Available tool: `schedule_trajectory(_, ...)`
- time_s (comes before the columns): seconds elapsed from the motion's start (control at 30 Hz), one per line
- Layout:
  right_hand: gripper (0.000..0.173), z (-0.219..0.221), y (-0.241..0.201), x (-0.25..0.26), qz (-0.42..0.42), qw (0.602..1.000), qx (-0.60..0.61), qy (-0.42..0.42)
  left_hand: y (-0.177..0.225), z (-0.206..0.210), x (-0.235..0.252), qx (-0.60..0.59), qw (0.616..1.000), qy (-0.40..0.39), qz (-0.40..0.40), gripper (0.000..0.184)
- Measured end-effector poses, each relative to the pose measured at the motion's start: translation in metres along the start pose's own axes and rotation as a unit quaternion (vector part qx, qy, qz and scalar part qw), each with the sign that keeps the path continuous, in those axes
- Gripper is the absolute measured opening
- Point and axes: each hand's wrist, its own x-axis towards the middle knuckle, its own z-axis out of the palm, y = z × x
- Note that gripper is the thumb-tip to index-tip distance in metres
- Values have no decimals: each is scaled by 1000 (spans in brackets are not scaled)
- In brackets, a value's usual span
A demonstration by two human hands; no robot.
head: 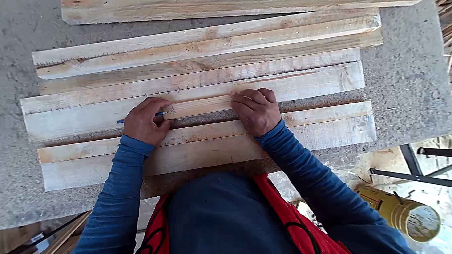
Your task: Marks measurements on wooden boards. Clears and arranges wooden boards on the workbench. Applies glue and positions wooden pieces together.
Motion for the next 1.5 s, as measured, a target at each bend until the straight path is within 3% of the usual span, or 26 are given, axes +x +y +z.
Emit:
schedule_trajectory(0.4, 18, -5, -5, 9, -21, 999, 15, -30, 1, 0, 1, -1, 1000, 2, 3, 44)
schedule_trajectory(0.6, 28, -6, -11, 8, -9, 999, -3, -52, 2, 2, 1, -2, 1000, 1, -5, 43)
schedule_trajectory(1.03, 21, -1, -19, 14, 31, 999, -5, -40, 1, 1, 2, -17, 1000, -3, -12, 43)
schedule_trajectory(1.27, 17, 11, -12, 13, 11, 996, 84, -2, -1, 2, 2, -23, 1000, 3, -5, 41)
schedule_trajectory(1.5, 16, 12, -5, 11, -17, 995, 100, 6, -2, -1, 2, -24, 1000, -5, -15, 42)
